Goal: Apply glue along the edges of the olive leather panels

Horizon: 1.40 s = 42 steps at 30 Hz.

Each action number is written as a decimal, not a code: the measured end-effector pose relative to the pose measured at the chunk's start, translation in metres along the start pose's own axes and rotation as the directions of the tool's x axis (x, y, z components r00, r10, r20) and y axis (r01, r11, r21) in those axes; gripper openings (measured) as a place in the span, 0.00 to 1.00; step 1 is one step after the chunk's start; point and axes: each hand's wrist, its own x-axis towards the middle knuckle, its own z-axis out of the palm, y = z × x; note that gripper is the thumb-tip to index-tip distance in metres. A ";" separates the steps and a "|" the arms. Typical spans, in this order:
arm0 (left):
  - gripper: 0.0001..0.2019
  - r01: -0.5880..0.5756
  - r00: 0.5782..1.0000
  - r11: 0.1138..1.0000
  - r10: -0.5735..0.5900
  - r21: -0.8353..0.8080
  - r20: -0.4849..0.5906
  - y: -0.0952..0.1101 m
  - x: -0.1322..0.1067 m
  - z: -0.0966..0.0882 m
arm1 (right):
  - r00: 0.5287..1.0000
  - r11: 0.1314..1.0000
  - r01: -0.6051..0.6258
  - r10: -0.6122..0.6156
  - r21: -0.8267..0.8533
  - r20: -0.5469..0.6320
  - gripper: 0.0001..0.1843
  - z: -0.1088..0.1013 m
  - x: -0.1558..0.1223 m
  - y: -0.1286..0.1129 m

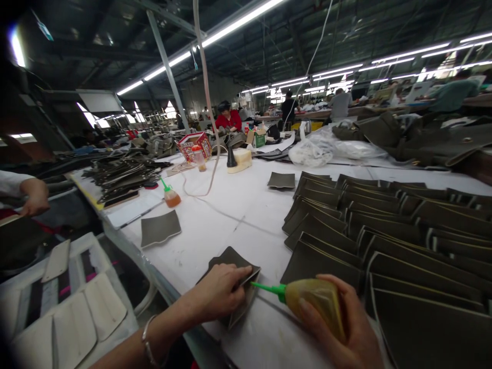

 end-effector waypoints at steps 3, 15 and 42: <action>0.13 0.011 1.000 1.000 -0.011 0.007 -0.001 0.000 0.000 0.001 | 0.997 0.997 -0.081 0.081 -0.020 0.018 0.33 0.001 -0.001 -0.005; 0.25 -0.017 1.000 1.000 0.017 -0.023 -0.006 -0.002 0.001 0.007 | 0.978 0.946 0.208 -0.204 -0.249 0.040 0.31 -0.003 0.006 0.001; 0.24 -0.005 1.000 1.000 0.005 -0.026 0.003 0.000 0.001 0.005 | 0.973 0.952 0.204 -0.172 -0.230 0.154 0.28 -0.010 0.011 -0.001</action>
